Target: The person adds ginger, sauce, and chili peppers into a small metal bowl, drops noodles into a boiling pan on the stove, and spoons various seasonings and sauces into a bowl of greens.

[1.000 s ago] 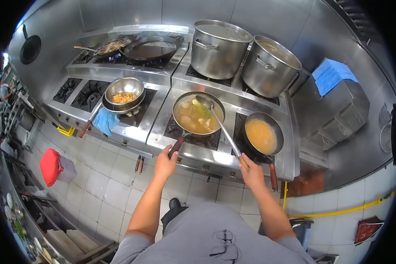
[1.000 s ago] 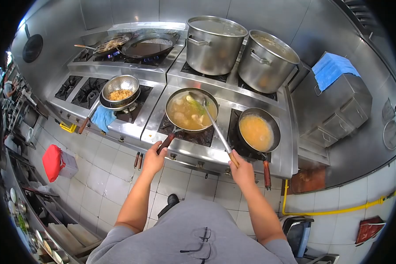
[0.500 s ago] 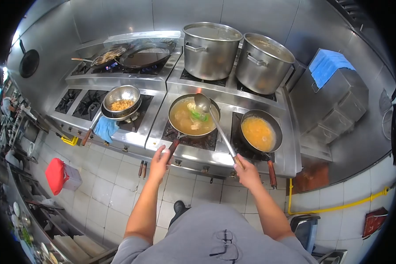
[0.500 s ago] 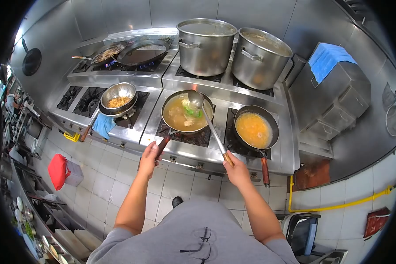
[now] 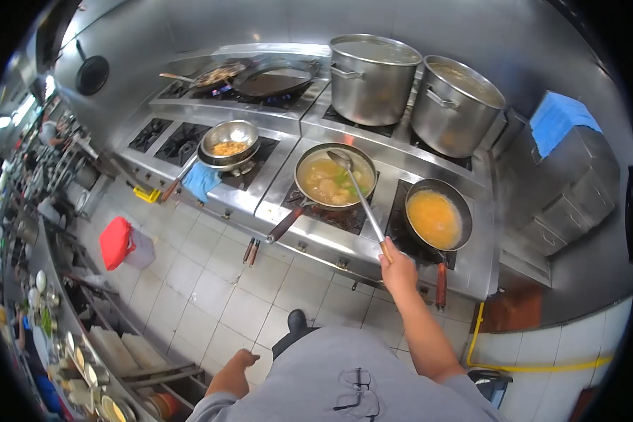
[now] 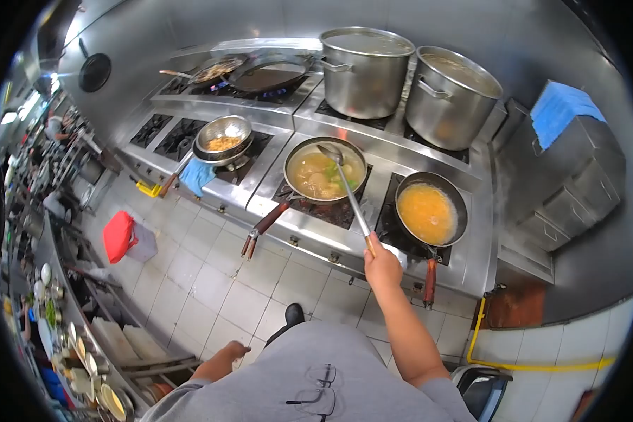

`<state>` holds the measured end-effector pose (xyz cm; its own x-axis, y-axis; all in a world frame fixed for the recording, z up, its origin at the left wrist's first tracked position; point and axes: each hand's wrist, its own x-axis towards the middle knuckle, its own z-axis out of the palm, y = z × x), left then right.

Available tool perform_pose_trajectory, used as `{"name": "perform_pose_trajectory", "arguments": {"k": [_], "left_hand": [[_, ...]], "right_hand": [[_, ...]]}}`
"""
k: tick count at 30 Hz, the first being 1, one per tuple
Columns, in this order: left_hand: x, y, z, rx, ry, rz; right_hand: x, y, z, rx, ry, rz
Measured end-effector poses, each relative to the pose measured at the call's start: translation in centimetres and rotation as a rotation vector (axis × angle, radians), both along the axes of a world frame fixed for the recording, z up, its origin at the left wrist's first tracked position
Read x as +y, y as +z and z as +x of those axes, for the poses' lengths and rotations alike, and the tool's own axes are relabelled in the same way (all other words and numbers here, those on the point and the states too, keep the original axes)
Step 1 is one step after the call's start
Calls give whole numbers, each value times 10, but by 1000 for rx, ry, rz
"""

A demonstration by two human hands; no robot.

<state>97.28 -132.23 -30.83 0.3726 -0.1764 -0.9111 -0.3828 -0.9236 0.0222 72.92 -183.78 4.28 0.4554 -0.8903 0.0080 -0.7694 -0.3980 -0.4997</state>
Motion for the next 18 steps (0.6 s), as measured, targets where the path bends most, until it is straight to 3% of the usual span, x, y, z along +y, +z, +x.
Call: {"name": "perform_pose_trajectory", "arguments": {"k": [2,4,5,7,8,10,11,13,15,18], "left_hand": [[80,-18,-23,120,-135,-192],[97,37,-68,-37,886,-167],[106,53,-89,-36,897,-166],[121,71,-126,-324,1217,-308],[127,72,-144,-325,1224,-298],[145,58,-175,-197,1492,-312],[151,50,-183,-205,1511,-313],[164,41,-208,29,1096,-301],[172,53,-209,35,593,-259],[206,47,-180,96,739,-191]], "right_hand": [[-7,2,-6,-38,-17,34],[-12,-5,-11,-98,-20,43],[-14,-15,-12,-95,-9,44],[-12,-32,-12,-116,-18,-85],[-13,-33,-12,-112,-10,-78],[-12,-25,-2,42,-6,-88],[-10,-24,0,37,13,-87],[-14,-22,8,215,30,-98],[-7,-21,15,240,83,-218],[23,6,39,501,36,-224]]}}
